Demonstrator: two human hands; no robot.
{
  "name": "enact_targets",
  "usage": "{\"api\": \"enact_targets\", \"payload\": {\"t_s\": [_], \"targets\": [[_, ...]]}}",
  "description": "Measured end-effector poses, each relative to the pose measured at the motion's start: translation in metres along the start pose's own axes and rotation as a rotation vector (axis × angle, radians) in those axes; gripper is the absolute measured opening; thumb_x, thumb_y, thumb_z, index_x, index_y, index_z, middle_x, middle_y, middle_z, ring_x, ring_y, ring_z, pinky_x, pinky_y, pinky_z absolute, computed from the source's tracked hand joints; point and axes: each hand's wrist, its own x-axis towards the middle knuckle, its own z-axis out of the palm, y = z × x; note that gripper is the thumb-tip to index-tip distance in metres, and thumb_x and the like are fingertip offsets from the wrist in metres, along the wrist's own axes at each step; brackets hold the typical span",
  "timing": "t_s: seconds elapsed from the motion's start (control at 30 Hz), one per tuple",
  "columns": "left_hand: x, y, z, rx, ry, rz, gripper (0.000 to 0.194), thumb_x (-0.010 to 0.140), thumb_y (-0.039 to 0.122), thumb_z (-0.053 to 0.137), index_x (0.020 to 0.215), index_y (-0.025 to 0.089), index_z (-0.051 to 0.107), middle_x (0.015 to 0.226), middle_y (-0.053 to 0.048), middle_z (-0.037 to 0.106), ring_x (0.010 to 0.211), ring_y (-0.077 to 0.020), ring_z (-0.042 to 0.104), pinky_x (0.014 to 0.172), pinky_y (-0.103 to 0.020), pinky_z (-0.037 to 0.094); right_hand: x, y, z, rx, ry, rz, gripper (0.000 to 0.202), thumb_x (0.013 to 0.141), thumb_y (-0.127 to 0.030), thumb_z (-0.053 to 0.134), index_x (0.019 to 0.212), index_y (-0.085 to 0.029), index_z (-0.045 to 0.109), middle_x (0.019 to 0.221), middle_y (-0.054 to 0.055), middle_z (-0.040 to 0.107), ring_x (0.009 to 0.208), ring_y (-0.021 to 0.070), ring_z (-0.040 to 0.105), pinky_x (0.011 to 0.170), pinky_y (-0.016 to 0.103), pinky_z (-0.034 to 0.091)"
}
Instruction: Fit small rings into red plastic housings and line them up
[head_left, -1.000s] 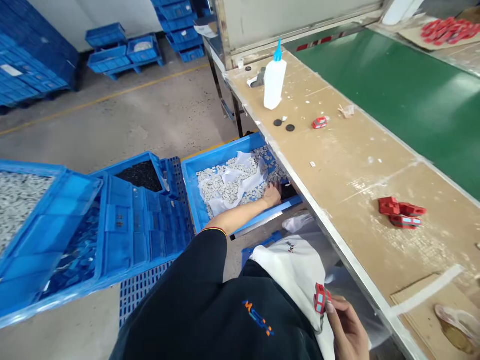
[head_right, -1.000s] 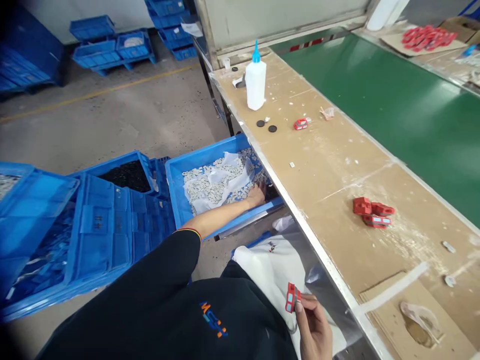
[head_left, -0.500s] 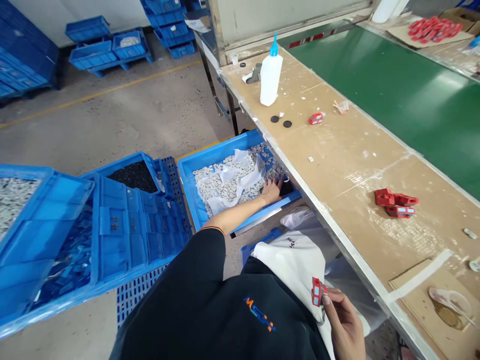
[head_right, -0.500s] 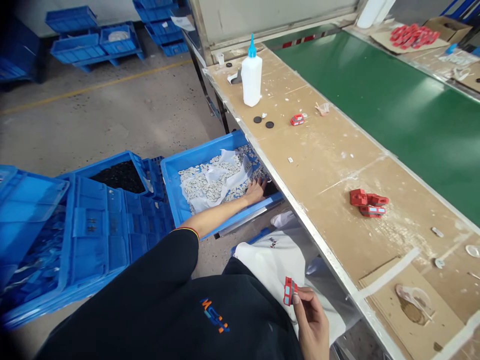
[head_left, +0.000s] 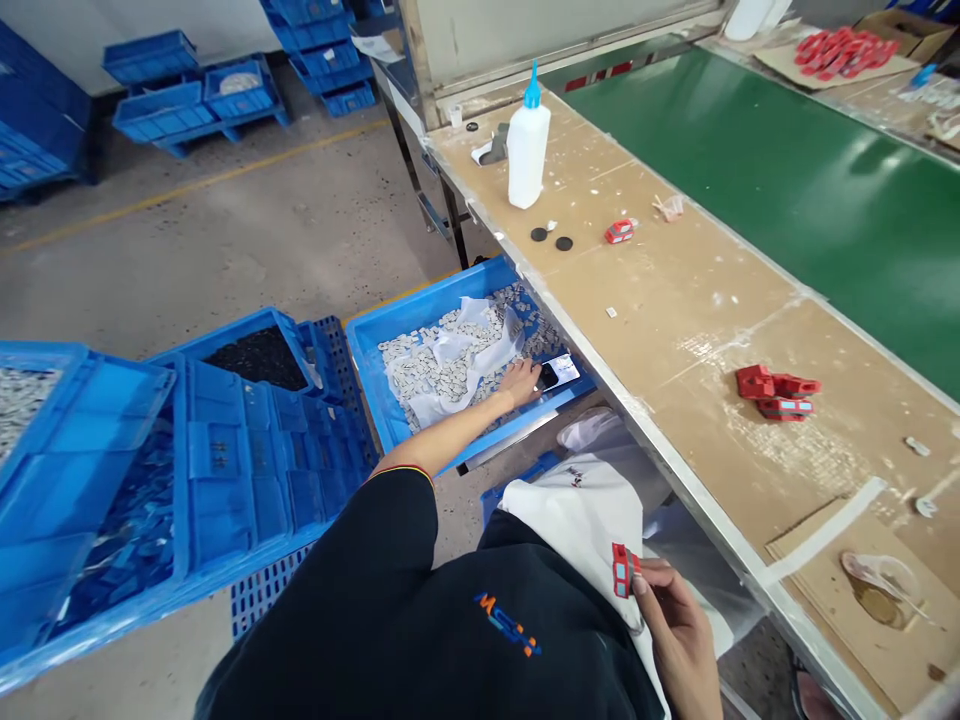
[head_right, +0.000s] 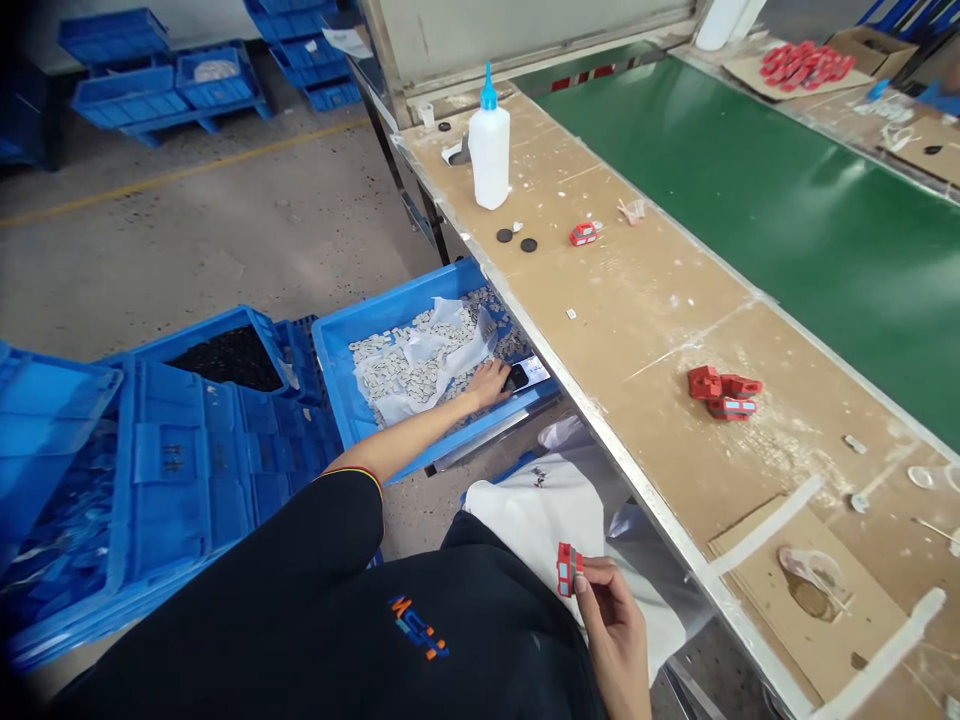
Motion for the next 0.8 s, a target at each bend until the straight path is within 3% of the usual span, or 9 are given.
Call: {"api": "enact_targets", "payload": {"t_s": [0.13,0.23,0.3,0.37,0.4,0.5,0.6,0.7,0.8], "targets": [[-0.012,0.014,-0.026,0.015,0.002,-0.026,0.047,0.088,0.031,0.067,0.130,0.012,0.058,0.133,-0.019,0.060,0.123,-0.0328,0.057,0.103,-0.042,0.046,0.001,-0.006,-0.005,0.024,0.072,-0.042,0.034,0.087,-0.052,0.073,0.076,-0.019,0.071,0.085,0.009,0.072,0.081,0.0223,0.069,0.073,0.031,0.058],[-0.048,0.038,-0.053,0.035,-0.014,0.019,0.031,0.093,0.034,0.061,0.112,0.011,0.066,0.117,-0.021,0.068,0.115,-0.0342,0.062,0.096,-0.042,0.050,0.001,-0.019,-0.009,0.059,0.163,-0.119,0.030,0.090,-0.047,0.071,0.078,-0.020,0.070,0.084,0.008,0.070,0.079,0.0204,0.067,0.071,0.030,0.056],[-0.080,0.059,-0.071,0.014,-0.056,0.145,0.030,0.098,0.038,0.052,0.095,0.014,0.070,0.098,-0.014,0.072,0.100,-0.0289,0.067,0.091,-0.039,0.052,0.001,-0.029,-0.012,0.064,0.218,-0.179,0.026,0.092,-0.044,0.069,0.080,-0.021,0.069,0.084,0.007,0.069,0.079,0.0192,0.065,0.071,0.030,0.055],[-0.106,0.085,-0.083,-0.311,-0.152,0.368,0.034,0.100,0.042,0.048,0.092,0.018,0.071,0.085,-0.006,0.072,0.083,-0.0217,0.068,0.082,-0.034,0.055,0.003,-0.038,-0.018,0.061,0.269,-0.236,0.022,0.094,-0.040,0.068,0.082,-0.022,0.069,0.085,0.006,0.068,0.079,0.0187,0.065,0.071,0.030,0.053],[-0.117,0.101,-0.086,-0.477,-0.245,0.471,0.030,0.098,0.043,0.053,0.102,0.019,0.071,0.092,-0.005,0.074,0.082,-0.0198,0.069,0.079,-0.032,0.057,0.004,-0.041,-0.021,0.059,0.291,-0.263,0.019,0.095,-0.038,0.067,0.084,-0.022,0.068,0.086,0.006,0.068,0.080,0.0187,0.065,0.071,0.030,0.053],[-0.136,0.157,-0.076,-0.844,-0.403,0.678,0.047,0.091,0.040,0.067,0.133,0.021,0.062,0.122,-0.011,0.071,0.092,-0.0190,0.072,0.082,-0.032,0.060,0.004,-0.046,-0.032,0.052,0.359,-0.342,0.013,0.097,-0.033,0.064,0.089,-0.024,0.067,0.089,0.005,0.068,0.084,0.0189,0.065,0.074,0.031,0.052],[-0.139,0.208,-0.054,-0.941,-0.373,0.767,0.043,0.092,0.038,0.069,0.130,0.019,0.065,0.122,-0.013,0.071,0.104,-0.0226,0.070,0.090,-0.035,0.060,-0.003,-0.045,-0.044,0.044,0.459,-0.365,0.010,0.098,-0.030,0.062,0.091,-0.024,0.065,0.093,0.005,0.069,0.089,0.0193,0.065,0.079,0.033,0.052],[-0.130,0.240,-0.040,-0.884,-0.322,0.848,0.038,0.092,0.043,0.069,0.121,0.017,0.070,0.112,-0.012,0.074,0.103,-0.0238,0.070,0.089,-0.036,0.059,-0.011,-0.039,-0.056,0.055,0.550,-0.319,0.009,0.098,-0.030,0.061,0.092,-0.024,0.064,0.095,0.006,0.067,0.092,0.0202,0.065,0.082,0.035,0.052],[-0.118,0.256,-0.036,-0.796,-0.303,0.967,0.041,0.091,0.048,0.069,0.118,0.017,0.071,0.104,-0.011,0.075,0.095,-0.0233,0.071,0.086,-0.036,0.059,-0.016,-0.032,-0.066,0.080,0.614,-0.278,0.011,0.098,-0.029,0.060,0.088,-0.024,0.060,0.094,0.005,0.065,0.090,0.0192,0.062,0.079,0.034,0.050]]}}
